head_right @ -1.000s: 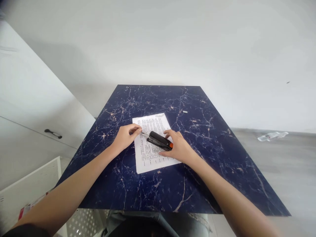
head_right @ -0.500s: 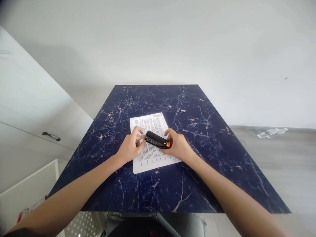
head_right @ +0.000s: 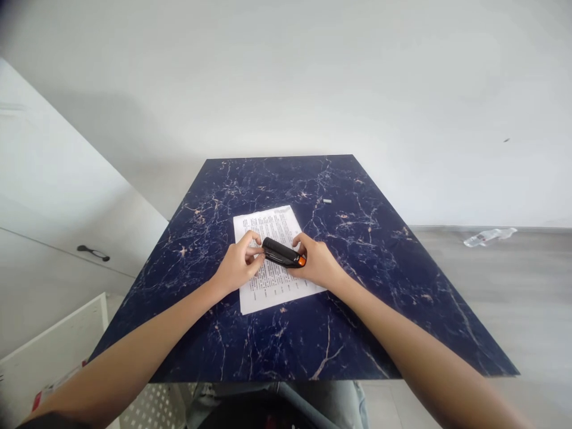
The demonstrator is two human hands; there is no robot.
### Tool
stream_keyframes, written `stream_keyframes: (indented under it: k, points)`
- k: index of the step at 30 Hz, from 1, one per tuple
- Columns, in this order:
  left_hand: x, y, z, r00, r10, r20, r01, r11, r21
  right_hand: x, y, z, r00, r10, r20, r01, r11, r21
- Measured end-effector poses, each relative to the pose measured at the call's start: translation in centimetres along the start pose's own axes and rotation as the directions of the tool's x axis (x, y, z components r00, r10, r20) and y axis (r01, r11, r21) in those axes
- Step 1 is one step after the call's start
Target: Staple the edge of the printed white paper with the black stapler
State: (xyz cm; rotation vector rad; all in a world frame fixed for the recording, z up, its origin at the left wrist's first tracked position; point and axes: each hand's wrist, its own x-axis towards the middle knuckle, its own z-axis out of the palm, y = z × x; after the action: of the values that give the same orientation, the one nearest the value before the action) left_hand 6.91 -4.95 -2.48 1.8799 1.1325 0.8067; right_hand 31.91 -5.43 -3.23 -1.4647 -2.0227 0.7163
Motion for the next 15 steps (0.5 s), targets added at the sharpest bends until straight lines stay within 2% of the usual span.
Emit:
stream_keyframes:
  k: [3, 5, 8, 10, 12, 15]
  points:
    - [0.4, -0.9, -0.1, 1.000, 0.006, 0.002, -0.006, 1.000, 0.019, 0.0, -0.2, 0.4, 0.996, -0.081, -0.034, 0.079, 0.995, -0.066]
    - [0.6, -1.5, -0.1, 1.000, 0.028, -0.012, -0.027, 0.996, 0.088, 0.1, -0.6, 0.6, 0.989, -0.136, -0.056, 0.132, 0.988, -0.082]
    - [1.0, -2.0, -0.4, 0.992, 0.088, -0.093, -0.060, 0.961, 0.271, 0.1, -1.1, 1.0, 0.985, -0.164, -0.050, 0.160, 0.984, -0.075]
    - [1.2, -2.4, -0.7, 0.978, 0.167, -0.126, -0.100, 0.902, 0.420, 0.0, -1.4, 0.9, 0.986, -0.155, -0.055, 0.149, 0.984, -0.095]
    - [1.5, -2.8, -0.9, 0.966, 0.225, -0.128, -0.121, 0.831, 0.543, -0.1, -1.5, 0.1, 0.988, -0.131, -0.083, 0.121, 0.986, -0.117]
    - [1.7, -3.6, -1.1, 0.972, 0.206, -0.109, -0.091, 0.766, 0.636, 0.0, -1.2, -2.7, 0.993, -0.061, -0.102, 0.049, 0.992, -0.113]
